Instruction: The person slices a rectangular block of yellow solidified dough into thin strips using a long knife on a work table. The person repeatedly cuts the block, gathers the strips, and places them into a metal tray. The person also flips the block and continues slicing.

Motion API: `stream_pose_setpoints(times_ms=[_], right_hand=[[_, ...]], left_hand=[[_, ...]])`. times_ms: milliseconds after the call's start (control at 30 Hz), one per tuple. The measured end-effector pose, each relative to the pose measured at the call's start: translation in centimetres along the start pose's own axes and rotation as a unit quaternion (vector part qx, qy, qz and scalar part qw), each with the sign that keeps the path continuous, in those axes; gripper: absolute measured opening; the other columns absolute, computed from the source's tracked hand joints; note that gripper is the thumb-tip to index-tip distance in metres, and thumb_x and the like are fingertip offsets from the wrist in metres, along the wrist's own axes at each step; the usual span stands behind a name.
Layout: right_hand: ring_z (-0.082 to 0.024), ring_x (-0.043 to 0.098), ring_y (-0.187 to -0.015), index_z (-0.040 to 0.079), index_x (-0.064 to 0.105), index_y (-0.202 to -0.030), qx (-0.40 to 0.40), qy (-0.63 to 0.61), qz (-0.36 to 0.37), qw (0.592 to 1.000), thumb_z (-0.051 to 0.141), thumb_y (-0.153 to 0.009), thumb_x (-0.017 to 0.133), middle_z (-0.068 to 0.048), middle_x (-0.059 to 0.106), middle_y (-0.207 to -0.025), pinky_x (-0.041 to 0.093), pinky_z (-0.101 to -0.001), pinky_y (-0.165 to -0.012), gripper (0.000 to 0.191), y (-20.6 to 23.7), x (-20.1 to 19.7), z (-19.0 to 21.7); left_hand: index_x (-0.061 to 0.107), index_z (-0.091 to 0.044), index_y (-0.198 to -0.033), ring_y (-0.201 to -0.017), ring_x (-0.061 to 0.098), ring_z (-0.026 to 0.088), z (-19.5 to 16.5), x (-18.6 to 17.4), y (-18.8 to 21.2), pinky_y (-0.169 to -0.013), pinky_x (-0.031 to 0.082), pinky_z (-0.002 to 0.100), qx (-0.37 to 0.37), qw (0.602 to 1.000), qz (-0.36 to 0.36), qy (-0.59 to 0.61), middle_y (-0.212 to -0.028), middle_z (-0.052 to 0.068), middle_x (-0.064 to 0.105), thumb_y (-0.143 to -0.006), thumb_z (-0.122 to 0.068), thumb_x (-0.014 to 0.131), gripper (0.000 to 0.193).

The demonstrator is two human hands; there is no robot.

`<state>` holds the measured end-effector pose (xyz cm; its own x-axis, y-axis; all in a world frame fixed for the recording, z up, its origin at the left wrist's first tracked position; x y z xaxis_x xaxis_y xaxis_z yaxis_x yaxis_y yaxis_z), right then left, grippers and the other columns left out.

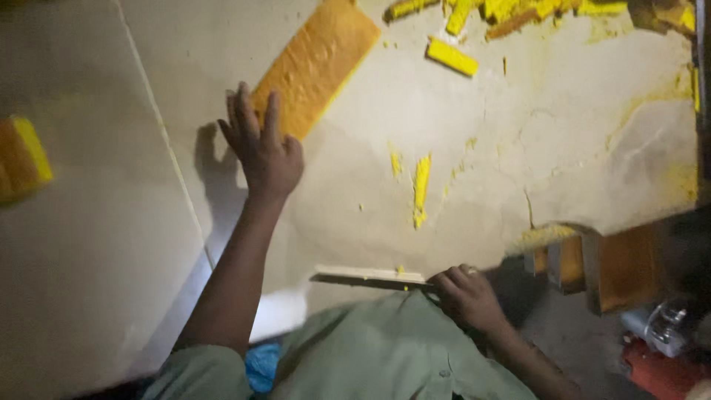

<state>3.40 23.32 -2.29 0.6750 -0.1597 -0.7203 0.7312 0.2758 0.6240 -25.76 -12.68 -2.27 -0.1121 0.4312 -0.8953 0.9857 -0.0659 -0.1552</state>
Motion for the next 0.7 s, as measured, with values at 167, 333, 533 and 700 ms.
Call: stream_pose_setpoints(times_ms=[167, 333, 533, 700], right_hand=[[-0.037, 0.061, -0.111, 0.006, 0.065, -0.124, -0.08, -0.063, -0.346, 0.933, 0.016, -0.103, 0.051, -0.018, 0.065, -0.119, 0.047, -0.0496, -0.097, 0.027, -11.4, -13.9, -8.0], [-0.021, 0.061, -0.074, 0.0, 0.068, -0.101, 0.149, -0.205, -0.508, 0.823, 0.014, -0.104, 0.071, -0.011, 0.065, -0.09, 0.051, -0.0368, -0.064, 0.015, -14.9, -21.9, -15.5], [-0.013, 0.057, -0.059, 0.002, 0.057, -0.111, 0.177, -0.459, -0.473, 0.731, 0.019, -0.109, 0.061, -0.007, 0.059, -0.08, 0.047, -0.0327, -0.049, 0.017, -7.0, -17.6, -13.2], [-0.019, 0.068, -0.086, -0.001, 0.065, -0.122, -0.031, -0.403, -0.272, 0.873, 0.01, -0.096, 0.062, -0.007, 0.069, -0.092, 0.057, -0.0361, -0.079, 0.029, -0.9, -8.7, -10.9]], left_hand=[[0.027, -0.008, -0.161, -0.153, 0.018, 0.051, -3.6, 4.1, -8.6, -0.121, 0.015, 0.072, 0.049, 0.998, 0.047, 0.004, -0.165, 0.033, 0.016, -0.086, -0.04, 0.08, 0.097], [0.013, -0.005, -0.161, -0.144, 0.026, 0.052, -6.5, 6.9, -13.5, -0.113, 0.021, 0.069, 0.013, 0.99, 0.126, -0.067, -0.158, 0.034, 0.021, -0.076, -0.047, 0.083, 0.118], [0.012, -0.007, -0.161, -0.133, 0.04, 0.043, -9.2, 5.2, -9.0, -0.107, 0.03, 0.06, 0.03, 0.989, 0.122, -0.081, -0.151, 0.024, 0.036, -0.068, -0.038, 0.086, 0.123], [0.013, -0.013, -0.165, -0.146, 0.03, 0.038, -13.7, 4.6, 0.9, -0.118, 0.023, 0.061, 0.079, 0.976, 0.196, -0.057, -0.159, 0.015, 0.031, -0.07, -0.043, 0.086, 0.123]])
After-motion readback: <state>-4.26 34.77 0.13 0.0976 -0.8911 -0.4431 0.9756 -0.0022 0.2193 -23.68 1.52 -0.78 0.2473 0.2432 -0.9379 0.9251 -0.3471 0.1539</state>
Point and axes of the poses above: each hand's wrist, its own y-axis away from the middle knuckle, its own x-axis out of the palm, z = x × y, the point moved 3 cm from there along -y, towards the middle knuckle
